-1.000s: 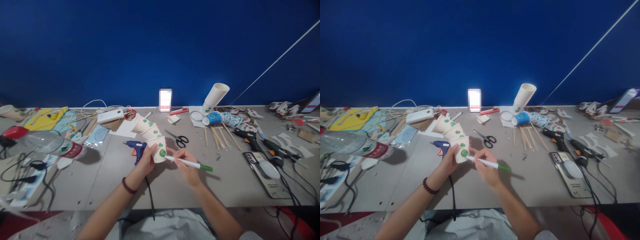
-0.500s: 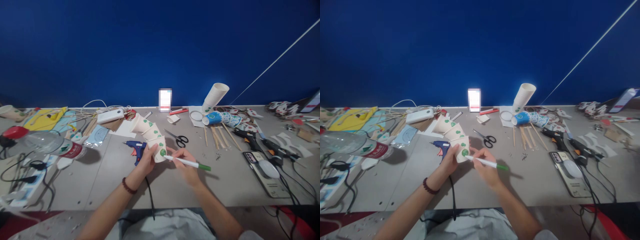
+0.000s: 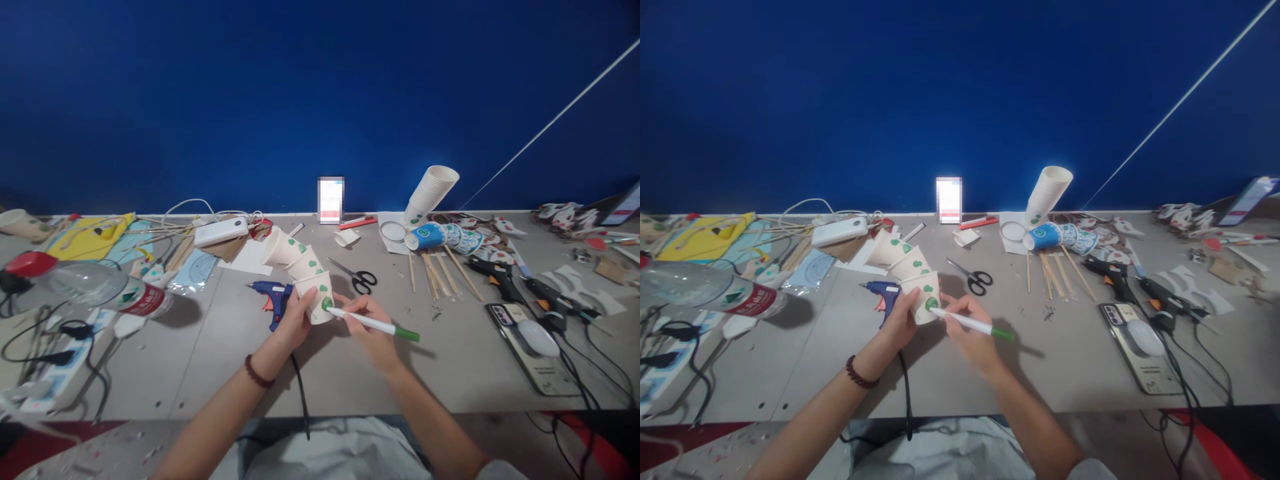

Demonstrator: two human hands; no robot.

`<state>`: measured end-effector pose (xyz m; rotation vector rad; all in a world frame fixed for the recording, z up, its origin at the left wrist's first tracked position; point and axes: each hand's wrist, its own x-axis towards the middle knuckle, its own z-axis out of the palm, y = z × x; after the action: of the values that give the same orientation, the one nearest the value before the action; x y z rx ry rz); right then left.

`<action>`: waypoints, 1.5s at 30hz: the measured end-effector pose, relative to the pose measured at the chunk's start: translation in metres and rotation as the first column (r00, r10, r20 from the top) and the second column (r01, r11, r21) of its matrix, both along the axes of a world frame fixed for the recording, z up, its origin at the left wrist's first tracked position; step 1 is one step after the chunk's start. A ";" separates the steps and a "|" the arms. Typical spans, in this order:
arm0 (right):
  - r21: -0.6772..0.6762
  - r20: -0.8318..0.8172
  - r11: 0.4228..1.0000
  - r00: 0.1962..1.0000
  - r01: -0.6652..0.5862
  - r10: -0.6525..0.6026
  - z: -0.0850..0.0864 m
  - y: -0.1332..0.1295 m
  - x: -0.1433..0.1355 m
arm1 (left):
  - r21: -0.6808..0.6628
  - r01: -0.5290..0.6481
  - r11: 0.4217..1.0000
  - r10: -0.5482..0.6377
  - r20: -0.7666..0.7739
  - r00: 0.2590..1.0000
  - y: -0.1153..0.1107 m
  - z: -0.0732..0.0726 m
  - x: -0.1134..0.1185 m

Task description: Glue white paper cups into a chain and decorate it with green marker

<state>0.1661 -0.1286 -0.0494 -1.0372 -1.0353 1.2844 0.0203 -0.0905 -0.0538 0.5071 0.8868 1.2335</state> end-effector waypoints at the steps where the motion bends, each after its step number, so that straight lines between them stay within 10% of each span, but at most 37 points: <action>1: 0.000 -0.003 1.000 1.000 -0.005 0.005 0.000 0.000 0.000 | 0.002 0.000 1.000 0.000 0.000 1.000 0.000 0.000 0.000; 45: -0.034 -0.024 0.999 0.999 0.035 -0.036 0.006 -0.002 -0.001 | -0.010 0.099 0.995 -0.098 0.046 0.994 0.000 0.004 -0.002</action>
<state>0.1650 -0.1306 -0.0429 -1.0582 -0.9758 1.2867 0.0187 -0.0903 -0.0500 0.5058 0.8209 1.1451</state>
